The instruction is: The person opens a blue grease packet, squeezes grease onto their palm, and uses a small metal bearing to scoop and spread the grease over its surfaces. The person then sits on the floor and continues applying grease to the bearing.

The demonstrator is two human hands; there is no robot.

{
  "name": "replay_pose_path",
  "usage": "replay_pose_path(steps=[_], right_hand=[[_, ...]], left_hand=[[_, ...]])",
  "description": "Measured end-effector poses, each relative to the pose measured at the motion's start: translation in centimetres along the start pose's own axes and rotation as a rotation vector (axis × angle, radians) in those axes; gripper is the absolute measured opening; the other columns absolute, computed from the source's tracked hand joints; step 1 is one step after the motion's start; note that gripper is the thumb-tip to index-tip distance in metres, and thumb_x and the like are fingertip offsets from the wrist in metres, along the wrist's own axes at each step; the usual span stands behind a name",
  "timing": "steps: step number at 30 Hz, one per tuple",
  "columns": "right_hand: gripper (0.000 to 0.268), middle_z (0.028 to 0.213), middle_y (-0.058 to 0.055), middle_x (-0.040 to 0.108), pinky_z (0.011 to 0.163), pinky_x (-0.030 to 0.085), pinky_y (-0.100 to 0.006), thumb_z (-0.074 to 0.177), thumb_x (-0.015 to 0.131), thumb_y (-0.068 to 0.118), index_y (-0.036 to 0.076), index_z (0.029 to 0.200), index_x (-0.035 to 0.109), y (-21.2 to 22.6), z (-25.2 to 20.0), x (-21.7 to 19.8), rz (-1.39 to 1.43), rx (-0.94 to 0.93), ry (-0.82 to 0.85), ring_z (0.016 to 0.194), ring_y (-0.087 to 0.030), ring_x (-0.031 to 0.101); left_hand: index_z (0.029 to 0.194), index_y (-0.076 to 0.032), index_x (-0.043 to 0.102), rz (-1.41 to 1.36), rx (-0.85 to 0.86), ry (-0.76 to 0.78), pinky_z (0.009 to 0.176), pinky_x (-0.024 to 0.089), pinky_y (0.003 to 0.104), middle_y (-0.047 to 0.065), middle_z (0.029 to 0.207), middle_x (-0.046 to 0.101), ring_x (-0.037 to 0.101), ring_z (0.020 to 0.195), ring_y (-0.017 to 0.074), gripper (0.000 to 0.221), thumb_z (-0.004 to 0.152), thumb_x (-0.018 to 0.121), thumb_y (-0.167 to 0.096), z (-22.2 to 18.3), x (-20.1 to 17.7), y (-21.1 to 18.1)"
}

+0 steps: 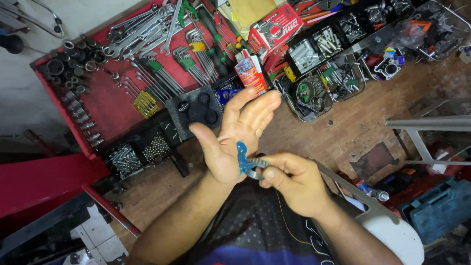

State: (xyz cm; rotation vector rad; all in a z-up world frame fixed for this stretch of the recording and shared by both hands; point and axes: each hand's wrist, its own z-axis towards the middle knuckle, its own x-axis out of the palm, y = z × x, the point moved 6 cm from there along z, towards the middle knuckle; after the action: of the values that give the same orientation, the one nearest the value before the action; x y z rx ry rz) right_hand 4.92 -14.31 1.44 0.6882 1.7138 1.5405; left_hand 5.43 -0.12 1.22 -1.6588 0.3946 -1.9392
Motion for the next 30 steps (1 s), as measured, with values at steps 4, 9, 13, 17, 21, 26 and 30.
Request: replay_pose_path(steps=[4,9,13,17,21,26,30], right_hand=[[0.025,0.098,-0.013,0.077,0.073,0.063,-0.03,0.099,0.065,0.017,-0.001,0.116,0.067,-1.7,-0.3,0.0,0.263,0.037,-0.168,0.076,-0.018,0.073],[0.026,0.087,-0.003,0.072,0.066,0.051,-0.025,0.098,0.064,0.029,0.008,0.111,0.073,1.6,-0.5,0.8,-0.284,-0.153,-0.23,0.071,-0.012,0.064],[0.027,0.087,-0.005,0.07,0.066,0.052,-0.025,0.098,0.065,0.026,0.005,0.112,0.071,2.1,-1.0,1.3,-0.396,-0.241,-0.22,0.07,-0.014,0.064],[0.027,0.094,-0.009,0.072,0.075,0.057,-0.028,0.1,0.062,0.024,0.002,0.112,0.071,2.9,-0.7,1.3,-0.435,-0.322,-0.149,0.078,-0.018,0.07],[0.027,0.096,-0.015,0.069,0.071,0.058,-0.033,0.1,0.064,0.019,-0.004,0.115,0.066,4.9,-0.1,1.5,-0.557,-0.526,0.019,0.076,-0.024,0.069],[0.036,0.097,-0.009,0.064,0.062,0.054,-0.038,0.103,0.064,0.029,-0.001,0.123,0.064,5.1,-0.1,1.8,-0.961,-0.649,0.248,0.078,-0.025,0.063],[0.015,0.102,-0.011,0.068,0.068,0.054,-0.033,0.103,0.059,0.008,0.001,0.115,0.066,8.0,-0.1,1.5,-1.078,-0.837,0.285,0.087,-0.023,0.064]], left_hand=[[0.155,-0.013,0.043,-0.055,0.091,-0.143,0.13,0.028,0.052,0.027,0.156,0.049,0.043,0.152,0.0404,0.097,0.093,0.017,-0.083,-0.2,-0.9,0.0],[0.145,-0.012,0.051,-0.04,0.175,-0.267,0.123,0.035,0.054,0.027,0.148,0.056,0.05,0.145,0.0435,0.09,0.096,0.019,-0.079,-0.4,-0.8,-0.2],[0.141,-0.009,0.054,0.018,0.259,-0.315,0.119,0.042,0.055,0.029,0.14,0.061,0.055,0.139,0.0452,0.085,0.101,0.017,-0.074,-0.5,-1.2,-0.8],[0.142,-0.01,0.053,0.002,0.247,-0.281,0.119,0.042,0.055,0.029,0.143,0.06,0.054,0.14,0.0464,0.086,0.099,0.019,-0.076,-0.5,-0.8,-1.0],[0.14,-0.008,0.05,0.097,0.186,-0.245,0.115,0.047,0.049,0.029,0.138,0.063,0.06,0.136,0.0417,0.09,0.094,0.02,-0.08,-0.5,0.2,-1.3],[0.143,-0.008,0.047,0.148,0.156,-0.19,0.115,0.048,0.047,0.028,0.14,0.062,0.06,0.137,0.0401,0.092,0.094,0.021,-0.081,-0.3,0.2,-0.9],[0.147,-0.01,0.047,0.034,0.052,-0.178,0.119,0.043,0.051,0.028,0.143,0.06,0.057,0.139,0.0419,0.094,0.093,0.017,-0.081,-0.2,-0.8,-0.1]])
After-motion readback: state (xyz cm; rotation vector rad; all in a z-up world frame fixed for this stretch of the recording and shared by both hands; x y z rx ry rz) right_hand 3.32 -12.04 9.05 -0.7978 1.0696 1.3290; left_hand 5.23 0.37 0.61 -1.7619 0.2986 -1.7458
